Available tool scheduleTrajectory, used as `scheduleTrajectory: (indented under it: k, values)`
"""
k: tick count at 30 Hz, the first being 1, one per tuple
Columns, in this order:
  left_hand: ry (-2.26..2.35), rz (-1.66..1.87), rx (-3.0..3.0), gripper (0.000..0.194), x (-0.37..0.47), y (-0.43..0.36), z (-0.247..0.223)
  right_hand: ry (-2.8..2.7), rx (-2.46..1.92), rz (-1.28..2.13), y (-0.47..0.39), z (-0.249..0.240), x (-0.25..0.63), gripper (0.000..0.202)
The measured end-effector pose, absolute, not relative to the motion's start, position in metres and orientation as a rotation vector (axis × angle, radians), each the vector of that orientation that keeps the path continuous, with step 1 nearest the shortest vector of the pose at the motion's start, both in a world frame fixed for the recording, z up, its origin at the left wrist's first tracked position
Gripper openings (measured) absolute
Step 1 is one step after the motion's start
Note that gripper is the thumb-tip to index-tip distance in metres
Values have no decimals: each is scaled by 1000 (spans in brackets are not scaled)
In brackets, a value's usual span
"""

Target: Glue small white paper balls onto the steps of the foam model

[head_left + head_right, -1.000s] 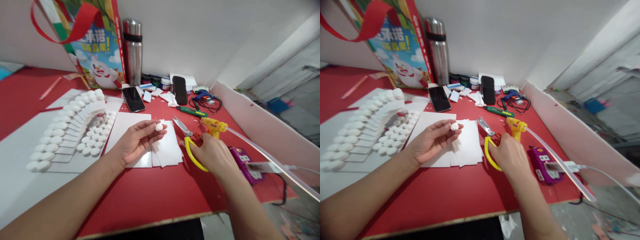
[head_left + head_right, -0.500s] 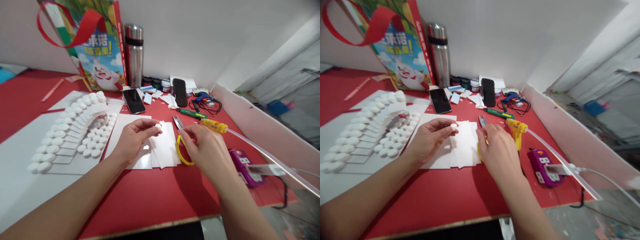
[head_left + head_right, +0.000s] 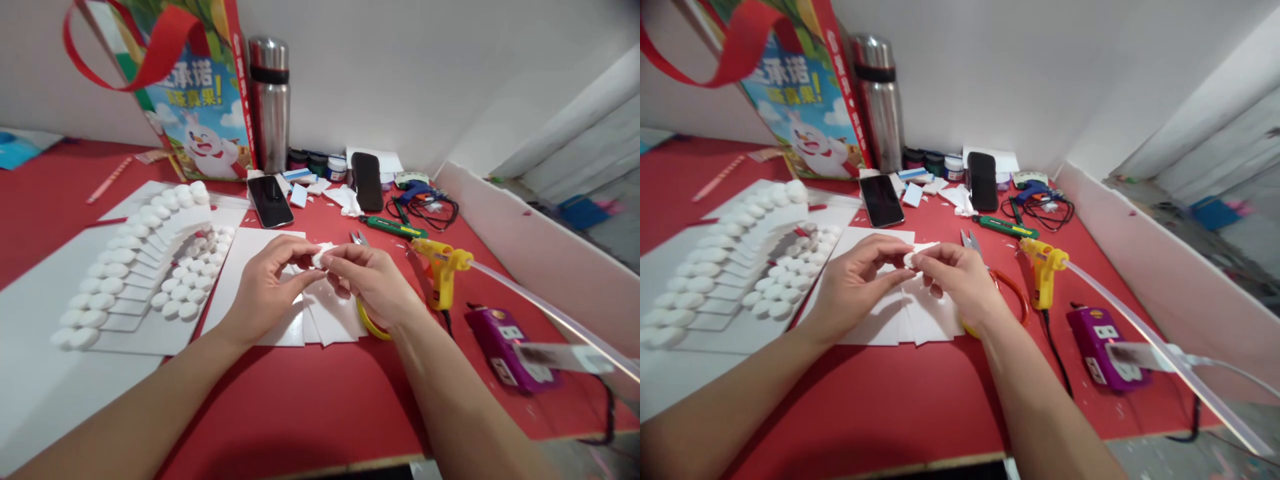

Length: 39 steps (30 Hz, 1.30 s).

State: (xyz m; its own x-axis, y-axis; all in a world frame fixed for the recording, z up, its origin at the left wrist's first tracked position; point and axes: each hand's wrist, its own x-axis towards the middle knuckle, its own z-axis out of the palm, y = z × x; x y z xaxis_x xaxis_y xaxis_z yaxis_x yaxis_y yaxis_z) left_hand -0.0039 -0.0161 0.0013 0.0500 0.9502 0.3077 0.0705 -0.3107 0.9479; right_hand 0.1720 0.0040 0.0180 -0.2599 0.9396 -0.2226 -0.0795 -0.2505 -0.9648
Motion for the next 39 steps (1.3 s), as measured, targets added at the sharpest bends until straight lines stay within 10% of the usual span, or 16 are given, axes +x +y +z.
scheduleTrajectory:
  k: [39]
  values:
    - [1035, 1230, 1177, 27, -2, -10, -5, -836, -1055, 1864, 8, 11, 172, 30]
